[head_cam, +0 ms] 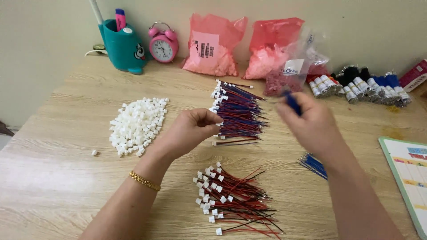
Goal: Assembling small electrical connectors by manually inserting wires into plastic housings.
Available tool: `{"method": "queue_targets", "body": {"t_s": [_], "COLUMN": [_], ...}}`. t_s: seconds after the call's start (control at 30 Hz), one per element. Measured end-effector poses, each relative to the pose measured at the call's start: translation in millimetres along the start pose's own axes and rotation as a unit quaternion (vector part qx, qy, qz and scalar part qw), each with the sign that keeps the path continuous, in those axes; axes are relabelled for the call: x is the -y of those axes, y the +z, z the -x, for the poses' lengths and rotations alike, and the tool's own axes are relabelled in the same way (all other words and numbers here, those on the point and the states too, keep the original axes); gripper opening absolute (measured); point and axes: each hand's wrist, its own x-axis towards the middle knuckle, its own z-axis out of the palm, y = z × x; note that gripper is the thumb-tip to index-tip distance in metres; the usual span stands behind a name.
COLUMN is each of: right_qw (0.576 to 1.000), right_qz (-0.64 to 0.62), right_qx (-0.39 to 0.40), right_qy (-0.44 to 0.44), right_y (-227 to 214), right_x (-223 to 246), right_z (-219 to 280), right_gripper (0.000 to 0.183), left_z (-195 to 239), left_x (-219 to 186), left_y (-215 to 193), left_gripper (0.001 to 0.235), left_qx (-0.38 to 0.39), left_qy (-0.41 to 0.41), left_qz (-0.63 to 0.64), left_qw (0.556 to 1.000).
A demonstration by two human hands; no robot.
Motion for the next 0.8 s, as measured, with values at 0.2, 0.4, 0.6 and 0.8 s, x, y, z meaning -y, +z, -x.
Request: {"method": "queue_targets", "body": {"t_s": [0.2,0.4,0.6,0.8], "right_qw": [0.990,0.988,0.988,0.991], "right_qz": [-0.083,-0.074,-0.062,-0.042], "right_qx": [0.114,0.136,0.138,0.123], "right_qy": [-0.019,-0.014,-0.016,-0.013], "right_y": [37.0,49.0,54.4,55.3], "right_x": [33.3,22.0,12.6,11.4], "right_z": [11.0,7.5,4.5,5.4], "right_gripper": [0.011,0.010,0.011,0.011], "left_z": [-15.1,-9.8,-11.0,-9.8], "left_x": [33.9,35.0,35.7,36.7], "left_y": [25.6,25.4,27.0,28.7], "left_gripper": [0.022,0.022,0.024,0.023], "left_qx": [0.016,0.022,0.023,0.028], "left_qy": [-0.017,-0.045,-0.052,-0.054], "left_qz": [0.223,0.325,0.374,0.392], "left_qw": [0.975,0.945,0.926,0.918]}}
